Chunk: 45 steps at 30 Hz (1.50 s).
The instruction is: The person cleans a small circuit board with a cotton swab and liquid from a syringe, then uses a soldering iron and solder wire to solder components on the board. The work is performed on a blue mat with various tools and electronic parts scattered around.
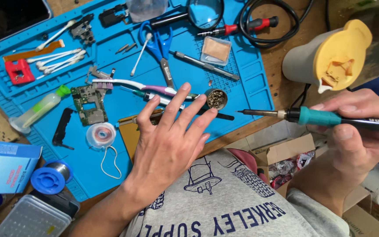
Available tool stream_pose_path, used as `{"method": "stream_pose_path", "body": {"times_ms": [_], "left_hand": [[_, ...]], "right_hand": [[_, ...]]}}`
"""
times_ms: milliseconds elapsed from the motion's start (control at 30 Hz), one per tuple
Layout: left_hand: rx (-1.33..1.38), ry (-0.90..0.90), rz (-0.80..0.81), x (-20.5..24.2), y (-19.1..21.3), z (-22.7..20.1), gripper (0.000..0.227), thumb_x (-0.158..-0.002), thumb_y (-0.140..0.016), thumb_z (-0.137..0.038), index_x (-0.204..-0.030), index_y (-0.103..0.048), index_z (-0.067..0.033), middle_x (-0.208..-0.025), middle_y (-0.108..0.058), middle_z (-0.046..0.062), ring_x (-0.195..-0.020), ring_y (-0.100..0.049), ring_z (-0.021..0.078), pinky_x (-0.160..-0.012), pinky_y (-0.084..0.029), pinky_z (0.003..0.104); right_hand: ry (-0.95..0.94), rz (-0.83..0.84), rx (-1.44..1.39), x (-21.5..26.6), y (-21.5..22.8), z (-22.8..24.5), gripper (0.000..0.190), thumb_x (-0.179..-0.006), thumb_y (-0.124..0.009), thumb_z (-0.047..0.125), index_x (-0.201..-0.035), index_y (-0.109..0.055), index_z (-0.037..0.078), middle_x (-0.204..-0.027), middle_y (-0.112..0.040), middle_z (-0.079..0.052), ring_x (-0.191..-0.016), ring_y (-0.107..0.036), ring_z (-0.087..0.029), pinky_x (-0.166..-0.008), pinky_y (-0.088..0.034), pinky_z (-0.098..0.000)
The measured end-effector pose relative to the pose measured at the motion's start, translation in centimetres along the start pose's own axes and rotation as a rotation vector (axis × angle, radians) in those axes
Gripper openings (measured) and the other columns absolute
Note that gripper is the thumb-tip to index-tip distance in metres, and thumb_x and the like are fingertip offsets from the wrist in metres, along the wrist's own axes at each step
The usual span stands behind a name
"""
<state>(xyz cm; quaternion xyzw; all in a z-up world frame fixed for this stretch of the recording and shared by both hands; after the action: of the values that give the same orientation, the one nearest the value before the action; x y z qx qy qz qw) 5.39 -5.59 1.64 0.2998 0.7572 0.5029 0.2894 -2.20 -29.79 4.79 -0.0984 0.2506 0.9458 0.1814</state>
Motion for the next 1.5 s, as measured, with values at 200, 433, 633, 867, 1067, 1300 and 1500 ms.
{"method": "stream_pose_path", "body": {"times_ms": [200, 433, 633, 867, 1067, 1300, 1500], "left_hand": [[-0.026, -0.024, 0.023, 0.1, -0.1, -0.3, 0.046, -0.091, -0.068, -0.039, -0.134, -0.06, -0.0242, -0.139, -0.059, 0.001, -0.139, -0.038, 0.0243, -0.103, -0.025, 0.05], [-0.095, -0.063, 0.091, -0.1, -0.9, -1.3, 0.063, -0.085, -0.07, -0.044, -0.143, -0.052, -0.0268, -0.145, -0.054, 0.0, -0.142, -0.033, 0.0234, -0.104, -0.022, 0.047], [-0.098, -0.075, 0.071, -0.2, -0.4, -1.5, 0.055, -0.088, -0.072, -0.038, -0.138, -0.056, -0.0222, -0.145, -0.055, 0.001, -0.139, -0.037, 0.0259, -0.101, -0.023, 0.047], [0.064, -0.085, -0.086, 0.2, 1.7, -1.9, 0.03, -0.096, -0.063, -0.03, -0.124, -0.065, -0.0192, -0.131, -0.063, 0.0, -0.131, -0.048, 0.0274, -0.104, -0.02, 0.047], [0.244, -0.081, -0.29, 2.1, 3.2, -0.9, 0.015, -0.093, -0.064, -0.021, -0.108, -0.062, -0.0204, -0.112, -0.068, -0.003, -0.115, -0.061, 0.0285, -0.11, -0.018, 0.044], [0.275, -0.047, -0.396, 3.9, 4.5, -0.4, 0.015, -0.098, -0.049, -0.035, -0.107, -0.054, -0.0237, -0.103, -0.066, -0.005, -0.105, -0.066, 0.0245, -0.11, -0.023, 0.043], [0.291, -0.014, -0.433, 5.0, 4.9, 0.3, 0.012, -0.098, -0.049, -0.032, -0.105, -0.052, -0.0223, -0.101, -0.063, -0.004, -0.103, -0.063, 0.0226, -0.109, -0.026, 0.044]], "right_hand": [[-0.054, -0.117, -0.01, 0.6, 0.8, 0.5, 0.024, -0.096, -0.054, 0.025, -0.105, -0.043, 0.006, -0.094, -0.049, -0.019, -0.08, -0.06, -0.026, -0.062, -0.049, -0.0264], [-0.055, -0.288, -0.062, 1.5, 3.2, 1.6, 0.022, -0.088, -0.059, 0.024, -0.093, -0.044, 0.009, -0.088, -0.042, -0.01, -0.079, -0.058, -0.026, -0.078, -0.045, -0.0317], [0.134, 0.112, 0.064, 3.4, 5.4, 1.1, 0.015, -0.08, -0.058, 0.019, -0.086, -0.051, 0.007, -0.089, -0.059, -0.016, -0.074, -0.07, -0.026, -0.066, -0.054, -0.0272], [0.023, 0.202, 0.279, 5.0, 4.3, 1.7, 0.006, -0.079, -0.062, 0.005, -0.083, -0.06, 0.002, -0.087, -0.064, -0.018, -0.075, -0.067, -0.027, -0.066, -0.053, -0.0306], [-0.145, 0.494, 0.595, 5.2, 0.3, -1.7, 0.006, -0.081, -0.062, 0.006, -0.083, -0.063, 0.012, -0.09, -0.065, -0.005, -0.075, -0.063, -0.016, -0.062, -0.054, -0.0295], [-0.268, 0.648, 0.77, 7.5, -3.8, -9.3, 0.006, -0.094, -0.059, 0.022, -0.095, -0.063, 0.018, -0.092, -0.062, -0.004, -0.083, -0.064, -0.025, -0.064, -0.05, -0.0398], [0.183, 0.427, 0.989, 12.1, -6.3, -20.1, 0.02, -0.079, -0.076, 0.024, -0.072, -0.066, 0.009, -0.068, -0.064, -0.012, -0.068, -0.064, -0.034, -0.053, -0.051, -0.0461]]}}
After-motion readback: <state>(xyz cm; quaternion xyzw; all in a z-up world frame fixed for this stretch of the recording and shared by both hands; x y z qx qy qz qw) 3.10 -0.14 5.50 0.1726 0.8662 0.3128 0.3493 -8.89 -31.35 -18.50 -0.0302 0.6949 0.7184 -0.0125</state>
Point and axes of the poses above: each hand's wrist, its own x-axis away from the middle knuckle, its own y-axis out of the back of the hand, z = x × y, the point moved 8 cm from there along -x, towards the middle knuckle
